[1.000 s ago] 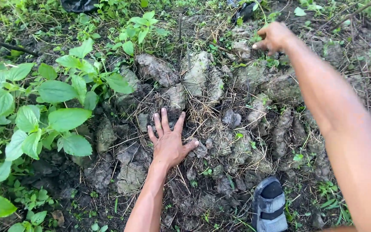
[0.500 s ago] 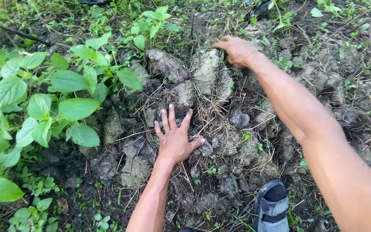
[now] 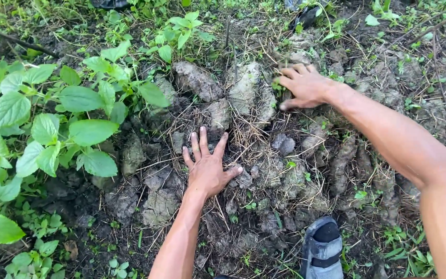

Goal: Pulling weeds and small plants out of the soil by hand.

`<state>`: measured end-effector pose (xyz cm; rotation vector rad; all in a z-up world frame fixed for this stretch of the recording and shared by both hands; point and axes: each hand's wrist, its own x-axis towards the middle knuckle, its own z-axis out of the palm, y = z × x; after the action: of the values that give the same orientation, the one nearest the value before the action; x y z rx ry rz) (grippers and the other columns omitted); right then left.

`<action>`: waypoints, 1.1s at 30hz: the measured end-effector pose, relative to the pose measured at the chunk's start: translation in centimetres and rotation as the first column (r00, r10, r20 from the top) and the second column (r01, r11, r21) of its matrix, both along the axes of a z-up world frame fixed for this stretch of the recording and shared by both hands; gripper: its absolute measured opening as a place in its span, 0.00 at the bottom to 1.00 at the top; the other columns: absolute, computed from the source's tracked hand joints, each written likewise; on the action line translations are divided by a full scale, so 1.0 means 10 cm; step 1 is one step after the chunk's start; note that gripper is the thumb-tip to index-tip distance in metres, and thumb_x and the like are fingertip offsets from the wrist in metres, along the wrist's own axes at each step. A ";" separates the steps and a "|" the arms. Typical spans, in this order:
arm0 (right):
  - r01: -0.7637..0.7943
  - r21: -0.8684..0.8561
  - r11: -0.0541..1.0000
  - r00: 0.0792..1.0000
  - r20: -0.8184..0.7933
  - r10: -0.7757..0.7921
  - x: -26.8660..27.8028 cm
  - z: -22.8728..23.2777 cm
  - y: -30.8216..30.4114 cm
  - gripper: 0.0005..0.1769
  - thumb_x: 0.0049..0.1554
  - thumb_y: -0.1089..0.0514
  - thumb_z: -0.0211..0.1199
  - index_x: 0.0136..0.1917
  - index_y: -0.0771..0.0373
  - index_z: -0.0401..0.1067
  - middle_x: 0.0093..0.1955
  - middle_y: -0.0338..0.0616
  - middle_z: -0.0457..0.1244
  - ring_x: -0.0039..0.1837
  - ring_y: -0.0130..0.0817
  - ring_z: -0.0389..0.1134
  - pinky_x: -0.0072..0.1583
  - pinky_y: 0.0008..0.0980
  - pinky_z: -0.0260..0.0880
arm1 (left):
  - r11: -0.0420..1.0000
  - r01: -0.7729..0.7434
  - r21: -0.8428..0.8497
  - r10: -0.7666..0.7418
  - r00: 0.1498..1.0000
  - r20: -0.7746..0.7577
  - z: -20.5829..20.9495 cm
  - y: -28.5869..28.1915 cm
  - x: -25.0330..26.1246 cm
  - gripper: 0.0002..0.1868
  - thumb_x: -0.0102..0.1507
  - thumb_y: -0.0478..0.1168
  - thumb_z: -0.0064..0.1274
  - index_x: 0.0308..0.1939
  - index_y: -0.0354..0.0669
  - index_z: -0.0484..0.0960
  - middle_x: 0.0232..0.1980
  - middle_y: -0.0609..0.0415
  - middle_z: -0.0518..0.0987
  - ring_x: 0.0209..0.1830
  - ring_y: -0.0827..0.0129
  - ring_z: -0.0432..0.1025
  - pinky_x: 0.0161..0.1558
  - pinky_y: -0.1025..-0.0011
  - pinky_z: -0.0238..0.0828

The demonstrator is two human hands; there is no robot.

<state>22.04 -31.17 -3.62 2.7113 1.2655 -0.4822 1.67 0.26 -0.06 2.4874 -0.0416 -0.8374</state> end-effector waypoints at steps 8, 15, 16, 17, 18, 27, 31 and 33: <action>0.073 -0.192 0.979 0.974 -0.196 -0.111 0.43 -0.09 -0.09 0.19 0.59 0.63 0.57 0.64 0.57 0.67 0.62 0.48 0.63 0.61 0.41 0.68 0.61 0.39 0.74 | 1.000 -0.009 0.011 0.009 1.000 -0.004 -0.07 0.02 -0.03 0.55 0.55 0.67 0.63 0.80 0.69 0.49 0.83 0.40 0.23 0.83 0.44 0.18 0.75 0.38 0.17; 0.593 0.133 0.794 0.791 -0.282 -0.543 0.25 2.07 0.22 0.12 0.64 0.65 0.49 0.59 0.65 0.68 0.51 0.53 0.62 0.52 0.45 0.64 0.55 0.44 0.66 | 1.000 -0.030 0.002 0.030 1.000 -0.007 -0.09 0.01 -0.01 0.56 0.55 0.67 0.63 0.80 0.70 0.48 0.83 0.42 0.22 0.83 0.46 0.15 0.75 0.38 0.15; 0.555 0.128 0.822 0.821 -0.238 -0.518 -0.05 2.60 0.31 0.12 0.64 0.65 0.50 0.60 0.65 0.68 0.53 0.53 0.62 0.54 0.45 0.64 0.56 0.44 0.66 | 0.999 -0.031 0.010 0.031 0.999 -0.018 -0.08 0.01 -0.03 0.56 0.54 0.67 0.63 0.80 0.70 0.48 0.83 0.42 0.22 0.83 0.45 0.15 0.75 0.39 0.15; 0.517 0.123 0.847 0.850 -0.193 -0.491 0.01 2.67 0.11 0.13 0.63 0.65 0.50 0.61 0.64 0.68 0.55 0.54 0.62 0.55 0.45 0.64 0.57 0.44 0.66 | 0.998 -0.060 0.016 0.060 0.998 -0.019 -0.07 -0.01 -0.03 0.56 0.54 0.67 0.63 0.80 0.70 0.48 0.83 0.42 0.22 0.83 0.45 0.15 0.75 0.39 0.15; 0.467 0.123 0.875 0.881 -0.153 -0.449 0.09 2.71 -0.06 0.14 0.63 0.65 0.51 0.62 0.63 0.68 0.56 0.54 0.62 0.56 0.46 0.64 0.58 0.44 0.66 | 0.998 -0.056 0.033 0.056 0.998 -0.012 -0.05 0.00 -0.04 0.56 0.54 0.67 0.63 0.80 0.71 0.48 0.84 0.42 0.22 0.83 0.45 0.16 0.75 0.39 0.17; 0.054 0.069 0.996 0.961 0.266 -0.070 1.14 1.72 0.32 0.23 0.62 0.65 0.55 0.69 0.56 0.71 0.72 0.56 0.61 0.68 0.48 0.66 0.67 0.43 0.67 | 0.962 -0.113 0.247 0.060 0.975 0.215 0.12 0.03 -0.49 0.55 0.60 0.67 0.57 0.81 0.68 0.40 0.83 0.38 0.33 0.83 0.42 0.35 0.77 0.43 0.33; -0.028 0.023 0.999 0.974 0.227 0.022 0.84 1.75 0.61 0.30 0.56 0.64 0.55 0.72 0.53 0.71 0.82 0.54 0.51 0.73 0.52 0.61 0.69 0.47 0.63 | 0.876 0.110 0.469 -0.141 0.989 0.032 0.51 0.26 -0.64 0.52 0.64 0.59 0.54 0.82 0.69 0.34 0.84 0.40 0.32 0.82 0.42 0.42 0.74 0.42 0.42; -0.004 0.035 0.999 0.984 0.176 -0.002 0.84 1.80 0.67 0.27 0.59 0.63 0.54 0.72 0.54 0.71 0.82 0.53 0.51 0.74 0.53 0.61 0.71 0.48 0.62 | 0.844 0.149 0.514 -0.173 0.985 -0.001 0.51 0.38 -0.58 0.48 0.66 0.53 0.50 0.82 0.70 0.36 0.84 0.40 0.33 0.80 0.41 0.46 0.73 0.40 0.44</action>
<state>30.47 -24.46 14.34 2.7111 1.2398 -0.2148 -4.10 4.01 5.01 3.0426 -0.0495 -0.9599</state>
